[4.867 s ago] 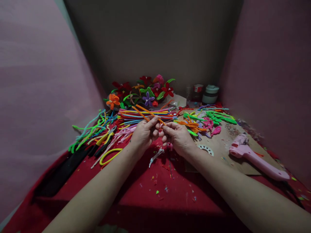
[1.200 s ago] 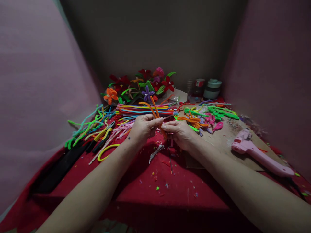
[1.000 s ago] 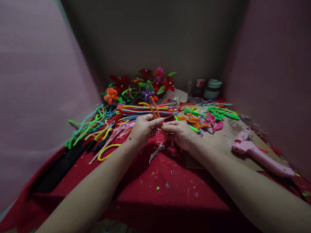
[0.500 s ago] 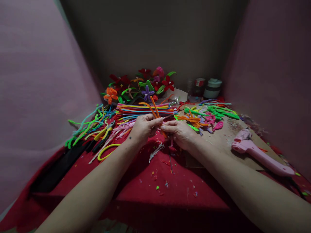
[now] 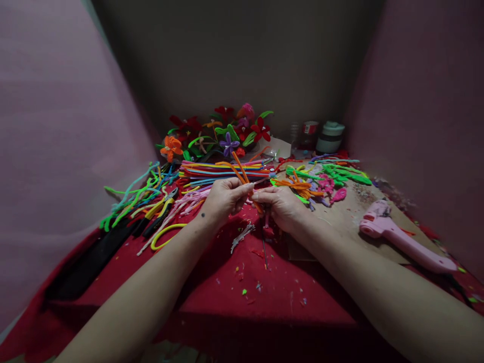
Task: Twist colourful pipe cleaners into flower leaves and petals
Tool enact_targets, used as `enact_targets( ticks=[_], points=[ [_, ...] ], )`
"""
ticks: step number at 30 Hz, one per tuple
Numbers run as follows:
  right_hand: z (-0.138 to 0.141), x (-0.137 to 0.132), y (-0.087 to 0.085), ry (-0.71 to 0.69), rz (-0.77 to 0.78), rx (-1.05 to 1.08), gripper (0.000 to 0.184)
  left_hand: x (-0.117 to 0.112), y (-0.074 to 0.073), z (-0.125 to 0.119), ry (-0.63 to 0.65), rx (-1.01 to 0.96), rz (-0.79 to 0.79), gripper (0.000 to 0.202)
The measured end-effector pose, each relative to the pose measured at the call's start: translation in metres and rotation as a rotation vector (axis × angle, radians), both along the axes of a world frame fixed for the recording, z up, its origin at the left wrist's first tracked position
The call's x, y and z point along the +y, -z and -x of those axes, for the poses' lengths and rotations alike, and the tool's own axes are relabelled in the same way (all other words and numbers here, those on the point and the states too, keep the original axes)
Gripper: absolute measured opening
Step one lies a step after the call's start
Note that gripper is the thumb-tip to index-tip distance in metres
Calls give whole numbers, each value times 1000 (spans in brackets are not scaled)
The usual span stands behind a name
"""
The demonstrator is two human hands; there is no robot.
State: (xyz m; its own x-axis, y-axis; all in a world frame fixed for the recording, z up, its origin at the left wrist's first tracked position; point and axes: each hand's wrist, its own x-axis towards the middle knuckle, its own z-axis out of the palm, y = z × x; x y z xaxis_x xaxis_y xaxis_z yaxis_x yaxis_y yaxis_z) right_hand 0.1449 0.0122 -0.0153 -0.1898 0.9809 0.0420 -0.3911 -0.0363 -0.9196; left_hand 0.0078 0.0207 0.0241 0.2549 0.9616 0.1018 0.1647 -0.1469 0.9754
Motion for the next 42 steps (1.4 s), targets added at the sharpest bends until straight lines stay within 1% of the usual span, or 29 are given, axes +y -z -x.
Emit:
enact_targets(
  ticks=[2,6,9,11,12,14,15,17,19,24,26,27,29,31,33,34,36,38,39,41,42],
  points=[
    [0,0,0,13,5,3,13,-2,-3,0,-19,50,-20,29],
    [0,-1,-1,-6,-27,-18,15,-5,-8,-1,-37,128,-60,28],
    [0,-2,-3,0,-24,-34,14,-4,-6,-1,-32,168,-97,27],
    [-1,-2,-4,13,-11,-29,12,-1,-3,0,-23,180,-169,24],
    [-1,-2,-5,18,-3,-23,11,0,-1,1,-15,181,-230,19],
    [-2,0,-5,29,6,-9,10,3,1,3,12,212,-412,9],
    [-3,1,-6,31,12,0,10,5,1,5,34,249,-523,8],
    [-3,1,-6,25,22,11,11,7,0,8,73,370,-735,13],
    [-3,1,-7,0,30,19,11,10,-2,12,106,495,-890,14],
    [-3,-2,-10,-75,20,16,12,13,-8,21,163,637,-1141,14],
    [-4,-1,-9,-104,0,0,10,11,-11,23,179,709,-1185,15],
    [-4,-1,-8,-114,-24,-18,10,10,-13,24,193,755,-1181,15],
    [-5,0,-6,-122,-87,-76,12,6,-16,25,227,836,-1117,16],
    [-4,-1,-6,-104,-127,-154,16,2,-18,25,258,861,-1001,16],
    [-2,-5,-8,-57,-138,-240,18,-2,-21,24,242,822,-825,15],
    [-1,-7,-9,-25,-155,-292,18,-3,-21,23,225,778,-699,14],
    [2,-13,-12,62,-253,-434,18,-3,-22,22,198,628,-366,13],
    [5,-19,-14,185,-426,-595,18,0,-20,22,201,398,-9,12],
    [6,-22,-14,250,-519,-665,17,2,-19,22,212,276,140,12],
    [8,-25,-13,371,-671,-745,16,6,-17,23,259,79,354,11],
    [8,-26,-13,415,-711,-752,16,7,-16,23,284,15,414,13]
  ],
)
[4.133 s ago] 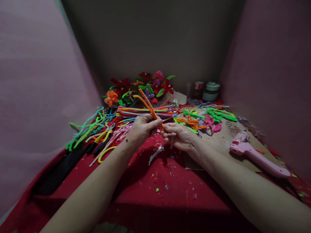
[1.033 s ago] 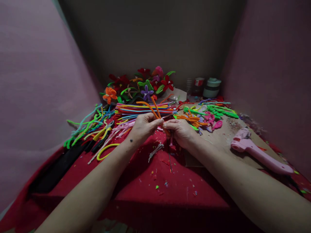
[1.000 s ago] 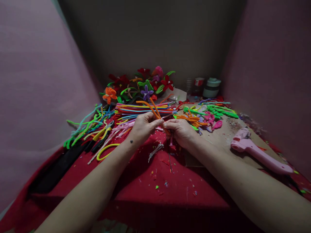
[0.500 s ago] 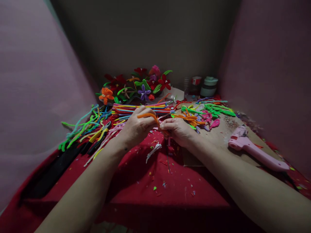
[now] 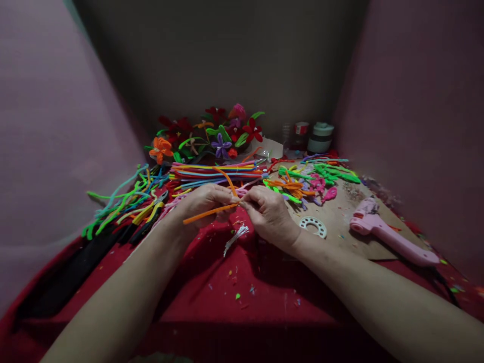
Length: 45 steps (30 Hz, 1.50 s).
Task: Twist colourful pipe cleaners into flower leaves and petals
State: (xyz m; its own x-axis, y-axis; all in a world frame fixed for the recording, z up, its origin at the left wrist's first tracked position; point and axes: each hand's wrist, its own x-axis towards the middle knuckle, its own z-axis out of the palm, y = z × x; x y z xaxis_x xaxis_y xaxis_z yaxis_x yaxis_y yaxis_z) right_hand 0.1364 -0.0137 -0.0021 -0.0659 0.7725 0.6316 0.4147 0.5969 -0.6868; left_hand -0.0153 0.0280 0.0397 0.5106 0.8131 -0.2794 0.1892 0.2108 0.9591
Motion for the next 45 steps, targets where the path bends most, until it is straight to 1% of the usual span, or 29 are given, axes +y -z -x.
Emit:
enact_targets(
  ticks=[1,2,3,4,6,8,10,12,14,16,18,19,20,21,23,24,25,26,27,29,30,32,33,35,37,39,42,44,45],
  points=[
    [0,0,0,16,-18,15,15,1,1,0,3,-34,34,14],
    [0,0,0,16,-2,49,14,1,1,0,-4,-47,34,15],
    [0,1,0,-2,48,106,12,0,1,0,-26,-46,-3,15],
    [0,2,-1,-38,125,181,10,-1,1,0,-58,-38,-77,16],
    [-1,5,-3,-137,287,349,9,-4,0,-1,-112,-18,-287,17],
    [-2,7,-4,-222,397,486,13,-7,-2,-1,-119,-11,-511,19],
    [-3,8,-5,-284,449,574,15,-11,-5,0,-89,34,-727,21],
    [-4,9,-6,-344,487,624,15,-13,-9,0,-37,116,-914,17],
    [-4,8,-6,-383,518,646,14,-14,-12,1,11,187,-1035,12],
    [-3,6,-7,-384,533,629,16,-14,-14,2,18,228,-1088,11],
    [-2,4,-8,-346,514,566,19,-14,-14,2,12,272,-1079,12],
    [-2,2,-8,-306,480,509,20,-13,-14,2,8,285,-1030,13],
    [-2,1,-9,-256,422,431,19,-13,-13,1,14,287,-936,15],
    [-1,-1,-8,-200,337,337,17,-13,-11,1,24,266,-806,17],
    [-1,-3,-7,-92,121,149,15,-12,-6,1,43,159,-513,19],
    [0,-3,-6,-49,21,77,16,-11,-4,0,48,95,-394,19],
    [0,-3,-5,-19,-52,31,16,-10,-2,0,49,41,-317,20],
    [0,-3,-4,1,-83,16,16,-9,0,0,45,6,-280,20],
    [0,-3,-4,9,-66,30,14,-8,2,1,38,-11,-272,20],
    [1,-1,-4,-23,82,126,10,-6,3,2,27,-5,-298,20],
    [1,0,-5,-66,187,202,9,-6,3,2,22,5,-317,21],
    [0,3,-6,-183,397,365,12,-5,2,3,7,15,-349,21],
    [0,4,-6,-238,477,436,14,-5,2,4,-3,19,-367,21],
    [-1,6,-6,-299,566,535,17,-6,0,3,-25,55,-415,21],
    [-2,7,-4,-285,580,580,18,-7,-2,2,-41,127,-479,20],
    [-2,8,-2,-244,554,589,17,-9,-4,0,-46,201,-527,20],
    [-1,8,0,-208,502,500,16,-10,-6,-1,-38,254,-571,18],
    [-2,7,0,-150,377,389,14,-11,-7,-1,-18,282,-601,18],
    [-3,7,0,-99,265,317,12,-11,-7,-1,1,299,-612,18]
  ],
)
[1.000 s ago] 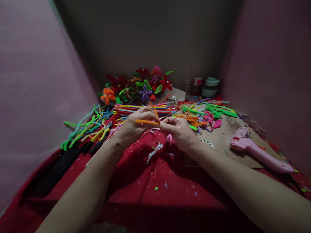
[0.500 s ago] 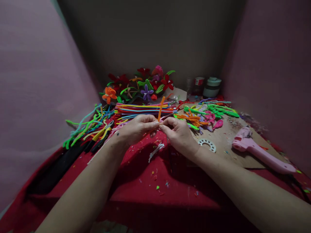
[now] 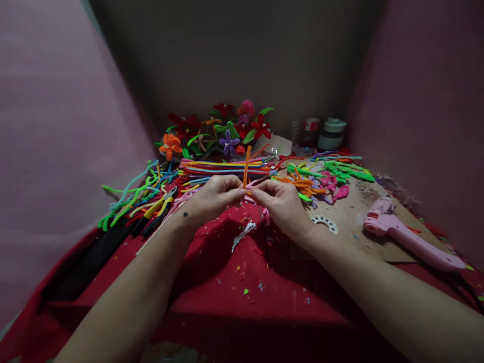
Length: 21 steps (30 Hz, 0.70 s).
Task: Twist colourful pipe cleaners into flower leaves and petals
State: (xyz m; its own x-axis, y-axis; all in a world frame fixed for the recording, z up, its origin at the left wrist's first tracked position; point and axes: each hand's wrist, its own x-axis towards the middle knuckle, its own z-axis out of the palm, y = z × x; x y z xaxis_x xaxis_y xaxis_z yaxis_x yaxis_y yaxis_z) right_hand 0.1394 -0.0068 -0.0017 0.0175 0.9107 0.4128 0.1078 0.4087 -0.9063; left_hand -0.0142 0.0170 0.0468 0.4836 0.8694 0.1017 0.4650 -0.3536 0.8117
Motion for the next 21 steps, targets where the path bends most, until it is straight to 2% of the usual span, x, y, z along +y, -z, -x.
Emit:
enact_targets(
  ticks=[4,7,10,14,16,21],
  points=[
    [-5,1,-4,232,-488,-381,16,-2,-1,-1,107,58,-4,13],
    [-7,3,-5,250,-567,-596,14,-2,-1,0,115,78,-8,12],
    [-5,2,-4,184,-434,-581,16,-1,0,2,53,93,-26,15],
    [-2,0,-4,-27,27,-208,13,1,0,3,22,122,-40,17],
    [-1,0,-5,-138,198,-24,14,1,-1,2,10,122,-45,17],
    [-2,3,-6,-250,364,102,11,-1,-2,-2,9,76,-23,15]
  ],
)
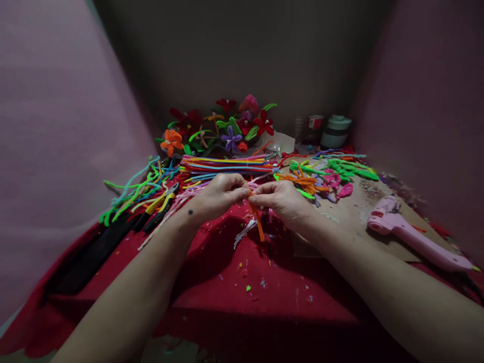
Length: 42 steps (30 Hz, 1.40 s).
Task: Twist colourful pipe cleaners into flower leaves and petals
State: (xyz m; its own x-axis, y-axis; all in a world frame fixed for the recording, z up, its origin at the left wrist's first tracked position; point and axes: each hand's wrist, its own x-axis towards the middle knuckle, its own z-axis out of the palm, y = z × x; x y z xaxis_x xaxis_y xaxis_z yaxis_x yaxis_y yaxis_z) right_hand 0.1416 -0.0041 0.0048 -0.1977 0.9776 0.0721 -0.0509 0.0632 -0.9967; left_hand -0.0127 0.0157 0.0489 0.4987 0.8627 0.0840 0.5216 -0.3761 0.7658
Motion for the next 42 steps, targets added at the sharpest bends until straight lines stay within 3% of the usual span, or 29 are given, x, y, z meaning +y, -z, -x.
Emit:
enact_targets(
  ticks=[6,11,20,31,37,42],
  points=[
    [1,2,3,60,7,102,12,2,2,2,27,-87,98,22],
    [2,4,8,83,52,173,14,3,5,-1,55,-93,225,15],
    [2,5,10,2,138,222,22,-1,5,-7,-17,53,240,13],
    [3,9,14,-29,79,234,18,3,12,-6,-2,-177,434,8],
    [3,5,12,4,16,210,13,5,12,-3,57,-156,421,3],
    [4,3,10,30,-77,137,21,3,11,-5,99,-137,422,7]
  ],
)
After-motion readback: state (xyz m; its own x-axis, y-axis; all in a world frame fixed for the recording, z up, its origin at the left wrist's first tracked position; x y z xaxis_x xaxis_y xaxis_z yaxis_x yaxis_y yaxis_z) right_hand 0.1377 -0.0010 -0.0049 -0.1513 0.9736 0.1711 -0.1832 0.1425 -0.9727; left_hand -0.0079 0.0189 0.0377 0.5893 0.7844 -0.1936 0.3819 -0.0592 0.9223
